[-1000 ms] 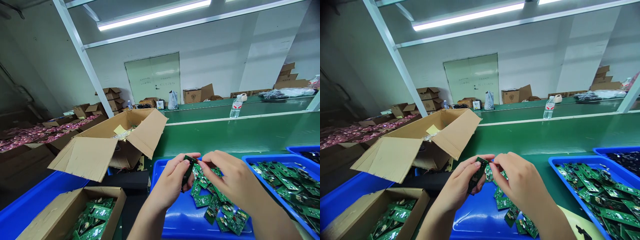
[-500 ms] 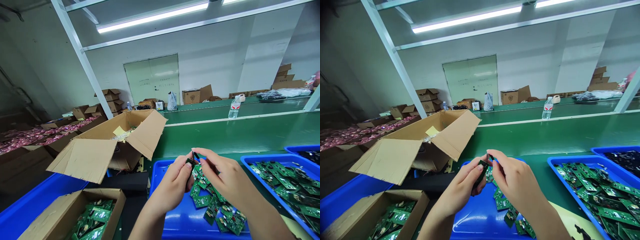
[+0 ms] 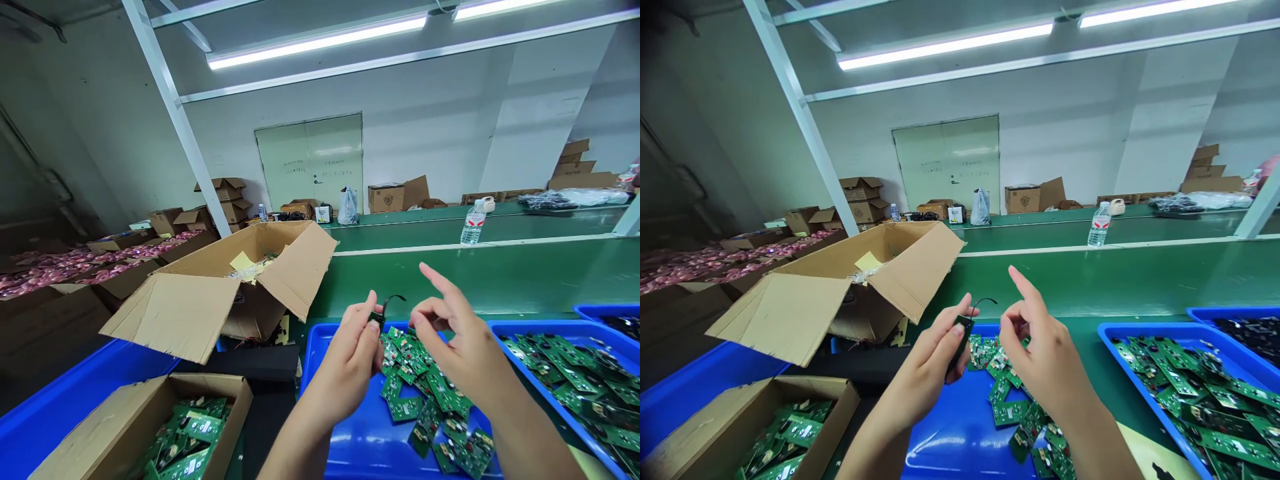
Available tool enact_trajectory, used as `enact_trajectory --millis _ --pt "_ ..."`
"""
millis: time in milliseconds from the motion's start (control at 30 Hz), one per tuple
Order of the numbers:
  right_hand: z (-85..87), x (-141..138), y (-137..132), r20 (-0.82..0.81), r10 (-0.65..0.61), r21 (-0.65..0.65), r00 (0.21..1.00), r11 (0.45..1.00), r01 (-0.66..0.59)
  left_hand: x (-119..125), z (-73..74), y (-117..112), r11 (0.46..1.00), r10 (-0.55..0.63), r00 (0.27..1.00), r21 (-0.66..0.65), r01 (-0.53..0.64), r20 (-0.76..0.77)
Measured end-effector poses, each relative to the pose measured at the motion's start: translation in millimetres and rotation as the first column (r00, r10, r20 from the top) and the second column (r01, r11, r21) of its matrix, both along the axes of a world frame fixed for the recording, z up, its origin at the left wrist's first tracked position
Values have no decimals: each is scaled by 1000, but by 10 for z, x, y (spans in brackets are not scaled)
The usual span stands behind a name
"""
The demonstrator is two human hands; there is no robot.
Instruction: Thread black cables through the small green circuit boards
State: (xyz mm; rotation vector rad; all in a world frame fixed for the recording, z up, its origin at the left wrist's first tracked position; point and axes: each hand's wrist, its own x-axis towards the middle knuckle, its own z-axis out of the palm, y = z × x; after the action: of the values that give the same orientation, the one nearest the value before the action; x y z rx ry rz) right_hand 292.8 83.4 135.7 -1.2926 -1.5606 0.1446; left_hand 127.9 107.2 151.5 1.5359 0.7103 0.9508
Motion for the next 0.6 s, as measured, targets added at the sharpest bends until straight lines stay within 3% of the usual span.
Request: enact_trajectory --millis 67,200,267,433,600 --pt "15 7 -24 -133 -14 -43 991 999 8 -15 5 10 999 36 999 39 -37 19" --pt "38 -36 -31 -209 117 -158 971 976 -152 -23 2 -2 995 21 999 101 -18 -28" --pt "44 -75 -10 -231 167 -149 958 967 -204 -15 -12 -13 989 12 997 148 -1 -73" --pt "42 -144 29 -272 159 -79 949 979 -187 12 -39 -35 971 34 980 238 14 -198" --pt "33 -131 23 -285 155 -61 946 982 -179 17 -53 -28 976 17 975 215 31 -220"
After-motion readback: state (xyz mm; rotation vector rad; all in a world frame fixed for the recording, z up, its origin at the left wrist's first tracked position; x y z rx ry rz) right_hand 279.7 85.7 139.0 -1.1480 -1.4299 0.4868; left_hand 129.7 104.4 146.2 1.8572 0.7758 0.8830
